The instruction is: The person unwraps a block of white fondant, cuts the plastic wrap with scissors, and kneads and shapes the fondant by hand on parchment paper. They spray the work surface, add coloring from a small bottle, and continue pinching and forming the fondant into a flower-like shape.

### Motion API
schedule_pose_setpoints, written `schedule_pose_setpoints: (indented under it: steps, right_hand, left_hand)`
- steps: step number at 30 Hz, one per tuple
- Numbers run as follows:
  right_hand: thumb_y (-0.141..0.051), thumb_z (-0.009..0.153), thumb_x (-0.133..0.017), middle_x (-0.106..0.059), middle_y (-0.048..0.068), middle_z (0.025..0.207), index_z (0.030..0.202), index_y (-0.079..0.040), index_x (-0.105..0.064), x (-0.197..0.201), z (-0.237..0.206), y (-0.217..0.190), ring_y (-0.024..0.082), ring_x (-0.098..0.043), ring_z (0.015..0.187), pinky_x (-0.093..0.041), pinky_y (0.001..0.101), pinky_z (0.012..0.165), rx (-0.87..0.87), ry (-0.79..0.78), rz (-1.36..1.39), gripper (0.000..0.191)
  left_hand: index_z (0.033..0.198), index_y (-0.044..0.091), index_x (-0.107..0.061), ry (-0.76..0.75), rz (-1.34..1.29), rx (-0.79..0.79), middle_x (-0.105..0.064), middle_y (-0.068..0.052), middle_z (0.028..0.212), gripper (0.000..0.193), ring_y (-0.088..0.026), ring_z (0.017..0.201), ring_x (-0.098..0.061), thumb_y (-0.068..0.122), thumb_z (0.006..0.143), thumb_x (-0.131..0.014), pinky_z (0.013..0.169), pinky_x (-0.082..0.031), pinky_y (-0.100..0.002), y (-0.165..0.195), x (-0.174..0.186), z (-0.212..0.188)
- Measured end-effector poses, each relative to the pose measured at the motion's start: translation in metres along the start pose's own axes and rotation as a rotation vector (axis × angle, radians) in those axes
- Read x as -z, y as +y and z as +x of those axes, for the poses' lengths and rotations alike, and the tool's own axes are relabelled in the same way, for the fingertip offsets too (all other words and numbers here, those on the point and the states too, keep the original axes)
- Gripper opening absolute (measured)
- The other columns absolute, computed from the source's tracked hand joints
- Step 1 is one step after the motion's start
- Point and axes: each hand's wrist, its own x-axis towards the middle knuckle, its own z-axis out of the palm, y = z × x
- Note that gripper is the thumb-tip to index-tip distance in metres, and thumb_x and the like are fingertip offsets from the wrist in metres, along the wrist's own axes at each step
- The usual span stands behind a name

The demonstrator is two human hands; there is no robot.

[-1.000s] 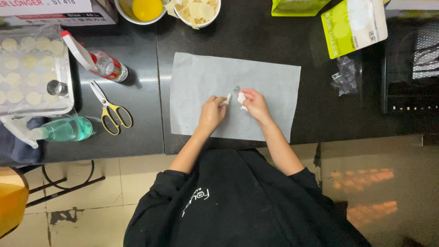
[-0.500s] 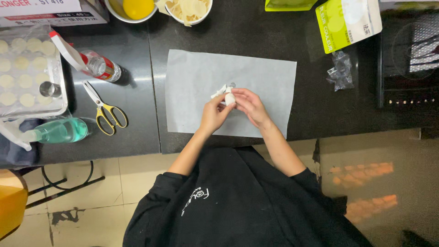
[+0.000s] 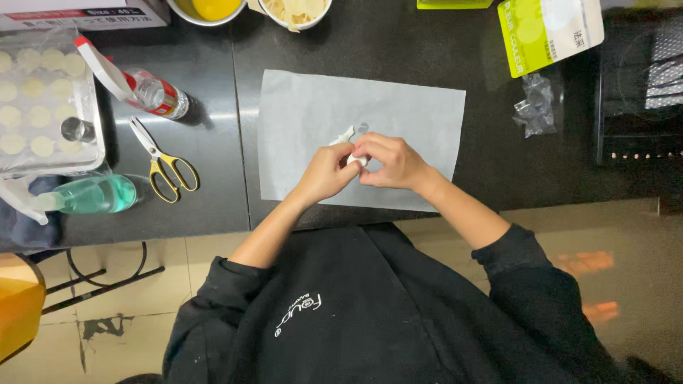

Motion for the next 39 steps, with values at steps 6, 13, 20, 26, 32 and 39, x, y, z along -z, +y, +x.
schedule_pose_setpoints:
  steps: [6,13,20,26,32,39]
  right_hand:
    - [0.002,0.071,-0.076,-0.066,0.008,0.096,0.086,-0.003,-0.058,0.002,-0.001,-0.004,0.023,-0.068,0.081,-0.056,0.0319,0.069,0.052,0.046,0.045,0.024]
    - [0.002,0.073,-0.074,-0.066,0.009,0.097,0.084,-0.004,-0.057,-0.008,-0.011,-0.003,0.021,-0.067,0.085,-0.056,0.0304,0.076,0.001,0.138,0.180,0.020]
    - [0.003,0.085,-0.066,-0.065,0.012,0.105,0.093,-0.003,-0.055,-0.032,-0.037,0.023,0.016,-0.063,0.096,-0.055,0.0327,0.087,-0.220,0.230,0.914,0.015]
    - [-0.003,0.088,-0.070,-0.065,0.012,0.108,0.096,-0.004,-0.055,-0.056,-0.041,0.033,0.018,-0.064,0.097,-0.057,0.0335,0.085,-0.250,0.402,1.188,0.017]
    - [-0.001,0.086,-0.070,-0.059,0.008,0.121,0.115,0.002,-0.063,-0.048,-0.027,0.017,0.017,-0.061,0.111,-0.054,0.0317,0.097,-0.246,0.216,0.708,0.030]
    - [0.002,0.077,-0.077,-0.069,0.008,0.097,0.091,-0.003,-0.070,-0.060,-0.018,-0.002,0.019,-0.068,0.088,-0.057,0.0322,0.077,-0.140,0.340,0.030,0.017]
  left_hand:
    - [0.101,0.006,-0.071,-0.077,0.067,-0.094,-0.067,-0.016,0.076,0.024,-0.027,0.063,-0.065,0.022,0.086,-0.062,0.059,-0.049,-0.037,0.020,0.013,-0.002]
    - [0.112,0.006,-0.068,-0.177,0.046,-0.165,-0.069,-0.015,0.084,0.027,-0.028,0.076,-0.065,0.021,0.091,-0.059,0.069,-0.051,-0.038,0.015,0.021,-0.009]
    - [0.112,0.001,-0.064,-0.220,-0.621,-0.028,-0.064,-0.003,0.093,0.028,-0.012,0.082,-0.058,0.017,0.098,-0.045,0.074,-0.050,-0.030,-0.050,-0.022,-0.013]
    - [0.103,0.000,-0.062,-0.006,-1.247,0.043,-0.063,-0.006,0.093,0.021,-0.013,0.077,-0.055,0.011,0.098,-0.045,0.070,-0.048,-0.032,-0.079,-0.063,-0.008]
    - [0.098,0.001,-0.068,0.237,-0.407,0.104,-0.062,-0.005,0.083,0.021,-0.012,0.073,-0.054,0.016,0.098,-0.053,0.066,-0.046,-0.028,-0.062,-0.035,-0.020]
    - [0.095,0.000,-0.067,0.441,-0.398,-0.077,-0.063,-0.005,0.095,0.019,-0.012,0.087,-0.061,0.012,0.100,-0.053,0.077,-0.049,-0.027,-0.087,-0.050,-0.011]
